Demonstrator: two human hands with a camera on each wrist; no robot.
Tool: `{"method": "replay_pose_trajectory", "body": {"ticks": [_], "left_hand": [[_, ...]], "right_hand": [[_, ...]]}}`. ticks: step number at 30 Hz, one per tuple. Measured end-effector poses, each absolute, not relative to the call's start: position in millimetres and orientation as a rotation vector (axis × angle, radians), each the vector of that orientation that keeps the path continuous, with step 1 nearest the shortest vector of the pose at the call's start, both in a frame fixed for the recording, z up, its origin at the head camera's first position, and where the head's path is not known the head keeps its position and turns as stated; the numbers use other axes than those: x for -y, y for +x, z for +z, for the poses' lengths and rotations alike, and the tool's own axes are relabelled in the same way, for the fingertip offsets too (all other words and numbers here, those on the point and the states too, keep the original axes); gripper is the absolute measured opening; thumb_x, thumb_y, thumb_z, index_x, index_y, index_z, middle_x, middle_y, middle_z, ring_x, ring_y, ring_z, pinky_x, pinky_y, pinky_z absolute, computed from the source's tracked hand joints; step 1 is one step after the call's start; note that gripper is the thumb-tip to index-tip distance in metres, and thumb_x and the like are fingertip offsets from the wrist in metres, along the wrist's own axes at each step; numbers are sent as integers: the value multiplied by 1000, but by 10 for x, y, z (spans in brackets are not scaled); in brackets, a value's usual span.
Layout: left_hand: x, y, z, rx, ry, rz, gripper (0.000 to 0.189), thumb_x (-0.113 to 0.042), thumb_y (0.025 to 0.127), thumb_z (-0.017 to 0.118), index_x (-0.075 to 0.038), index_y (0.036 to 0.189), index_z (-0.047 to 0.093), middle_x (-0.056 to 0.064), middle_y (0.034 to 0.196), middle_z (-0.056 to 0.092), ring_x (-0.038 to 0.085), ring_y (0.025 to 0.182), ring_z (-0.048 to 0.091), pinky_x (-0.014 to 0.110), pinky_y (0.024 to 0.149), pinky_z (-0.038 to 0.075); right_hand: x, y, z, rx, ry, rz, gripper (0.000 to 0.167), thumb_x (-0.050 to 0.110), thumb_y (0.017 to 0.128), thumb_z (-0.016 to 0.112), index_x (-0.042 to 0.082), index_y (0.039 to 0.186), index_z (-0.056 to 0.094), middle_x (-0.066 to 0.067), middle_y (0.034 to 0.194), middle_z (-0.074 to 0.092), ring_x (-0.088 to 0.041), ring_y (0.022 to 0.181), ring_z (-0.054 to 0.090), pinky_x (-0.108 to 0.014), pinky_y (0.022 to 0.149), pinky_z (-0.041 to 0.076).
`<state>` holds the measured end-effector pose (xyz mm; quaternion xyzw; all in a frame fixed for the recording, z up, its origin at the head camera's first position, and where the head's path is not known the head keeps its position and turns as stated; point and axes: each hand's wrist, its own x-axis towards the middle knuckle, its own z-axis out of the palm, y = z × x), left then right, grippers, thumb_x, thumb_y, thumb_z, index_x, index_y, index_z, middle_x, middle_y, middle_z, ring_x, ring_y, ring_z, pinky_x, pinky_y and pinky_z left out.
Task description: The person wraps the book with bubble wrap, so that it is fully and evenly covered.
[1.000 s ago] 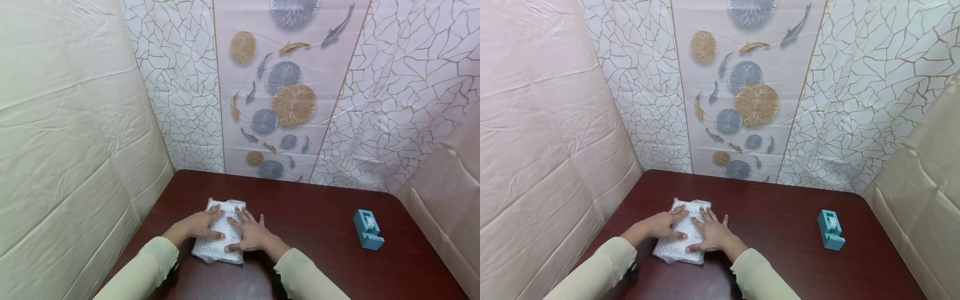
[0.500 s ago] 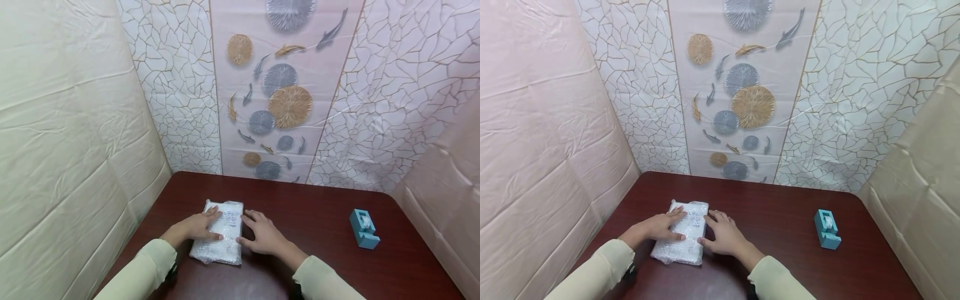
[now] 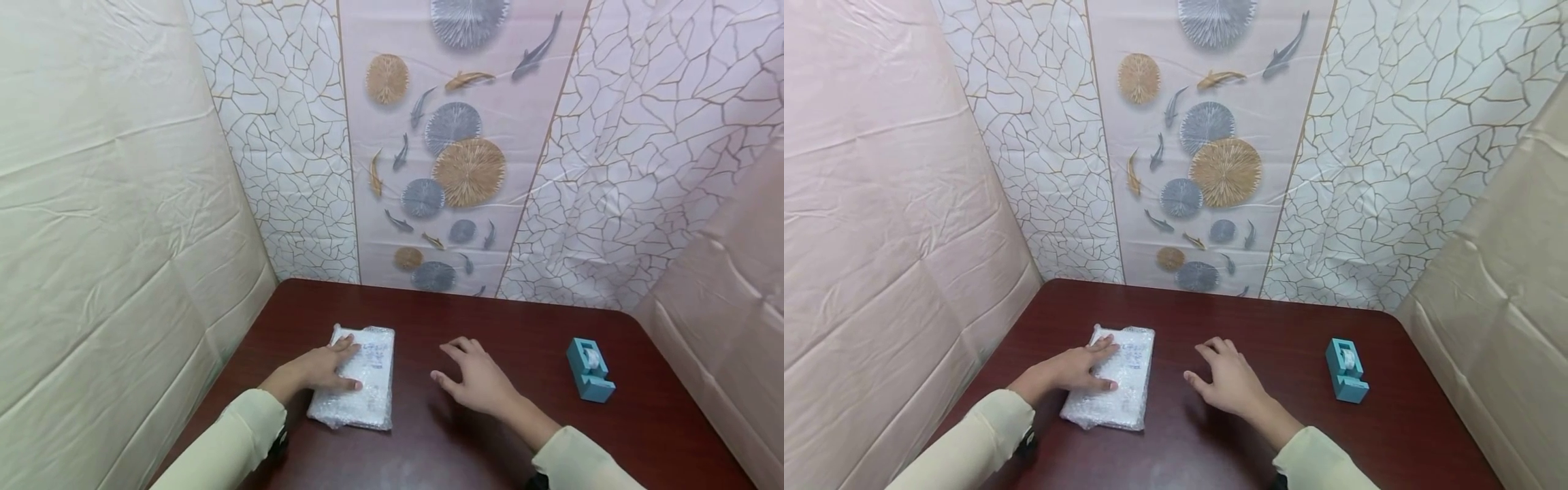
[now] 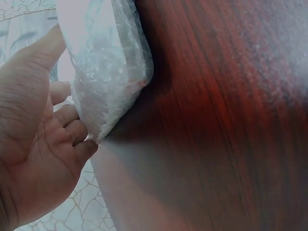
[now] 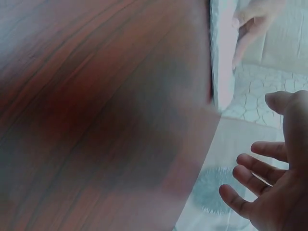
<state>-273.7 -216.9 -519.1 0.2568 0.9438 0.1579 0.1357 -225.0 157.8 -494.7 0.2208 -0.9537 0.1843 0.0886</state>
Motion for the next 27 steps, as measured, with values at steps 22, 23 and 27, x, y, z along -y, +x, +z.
{"method": "replay_pose_trajectory", "body": {"ticks": [22, 23, 27], "left_hand": [[2162, -2713, -5192, -2739, 732, 457, 101, -62, 100, 74, -8, 174, 34, 20, 184, 21, 45, 168, 29, 62, 132, 35], [2158, -2711, -5193, -2737, 729, 461, 101, -62, 100, 75, -8, 174, 34, 19, 184, 21, 45, 168, 30, 62, 132, 35], [2145, -2701, -5197, -2740, 721, 461, 101, -62, 99, 75, -8, 174, 34, 19, 184, 22, 45, 168, 31, 62, 132, 36]], "right_hand": [[-2636, -2151, -4909, 2793, 366, 444, 49, 37, 101, 80, 0, 132, 76, -23, 126, 72, -40, 112, 66, -66, 91, 59], [-2677, -2144, -4907, 2790, 355, 438, 48, 36, 101, 80, -1, 131, 76, -23, 125, 72, -41, 111, 66, -66, 91, 59], [-2856, -2135, -4904, 2773, 325, 409, 46, 32, 100, 79, -5, 128, 76, -25, 121, 72, -44, 108, 67, -67, 91, 57]]}}
